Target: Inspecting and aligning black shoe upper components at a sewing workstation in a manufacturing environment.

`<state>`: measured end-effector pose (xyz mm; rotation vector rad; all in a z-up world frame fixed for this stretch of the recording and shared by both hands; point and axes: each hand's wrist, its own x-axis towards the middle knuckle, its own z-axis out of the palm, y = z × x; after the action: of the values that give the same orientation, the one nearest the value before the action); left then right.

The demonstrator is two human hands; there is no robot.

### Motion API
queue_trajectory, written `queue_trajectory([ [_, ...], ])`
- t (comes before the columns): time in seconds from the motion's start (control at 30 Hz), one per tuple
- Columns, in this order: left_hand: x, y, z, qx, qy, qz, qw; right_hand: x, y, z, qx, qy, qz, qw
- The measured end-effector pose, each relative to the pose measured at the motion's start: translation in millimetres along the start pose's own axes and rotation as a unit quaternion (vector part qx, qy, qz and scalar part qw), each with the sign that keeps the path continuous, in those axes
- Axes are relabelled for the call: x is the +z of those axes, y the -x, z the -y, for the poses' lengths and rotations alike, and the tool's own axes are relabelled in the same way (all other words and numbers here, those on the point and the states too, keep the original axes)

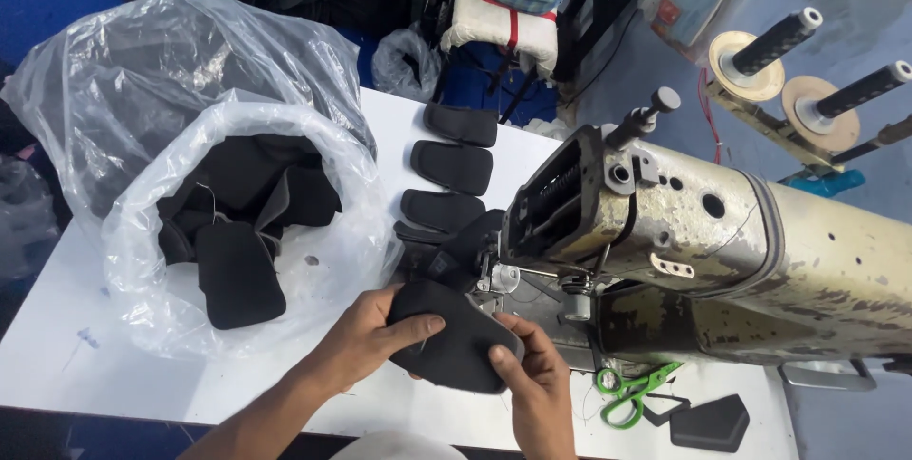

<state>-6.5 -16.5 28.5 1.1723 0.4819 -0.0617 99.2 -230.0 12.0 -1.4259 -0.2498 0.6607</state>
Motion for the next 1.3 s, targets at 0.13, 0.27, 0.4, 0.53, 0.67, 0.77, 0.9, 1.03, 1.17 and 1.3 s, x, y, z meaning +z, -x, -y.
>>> queue_trajectory([
  [0.13,-8.9,-3.1,-2.0,0.051,-0.029,0.006,0.998,-21.8,-3.6,-0.5,0.021,-0.017,0.057,0.998],
  [0.27,-9.4,-10.6,-3.5,0.066,-0.153,0.032,0.985,-27.7,-4.7,7.0,0.119,0.031,0.124,0.985],
  [0.4,-8.4,-22.5,0.2,0.068,-0.18,0.045,0.98,-25.8,-10.8,7.5,0.173,0.082,0.138,0.972],
  [0.53,-6.6,-32.6,1.8,0.074,-0.024,0.089,0.993,-24.0,-16.5,6.0,0.155,0.125,0.111,0.974],
  [0.67,-3.4,-46.2,1.0,0.066,-0.009,0.048,0.997,-20.6,-24.0,12.3,0.135,0.148,0.104,0.974],
  [0.77,-6.4,-60.2,3.9,0.074,-0.025,0.026,0.997,-15.1,-31.2,17.8,0.129,0.157,0.096,0.974],
  [0.9,-8.0,-73.9,-9.9,0.059,-0.053,0.012,0.997,-4.8,-38.3,24.8,0.123,0.141,0.078,0.979],
  [1.03,-11.6,-80.7,-18.3,0.056,-0.067,0.015,0.996,-0.1,-37.7,24.1,0.128,0.131,0.079,0.98],
  [1.17,-14.0,-82.3,-26.4,0.058,-0.107,0.018,0.992,2.7,-34.8,19.8,0.129,0.098,0.097,0.982],
  [1.3,-20.1,-89.9,-29.7,0.062,-0.133,0.049,0.988,2.4,-35.7,10.4,0.128,0.065,0.106,0.984],
])
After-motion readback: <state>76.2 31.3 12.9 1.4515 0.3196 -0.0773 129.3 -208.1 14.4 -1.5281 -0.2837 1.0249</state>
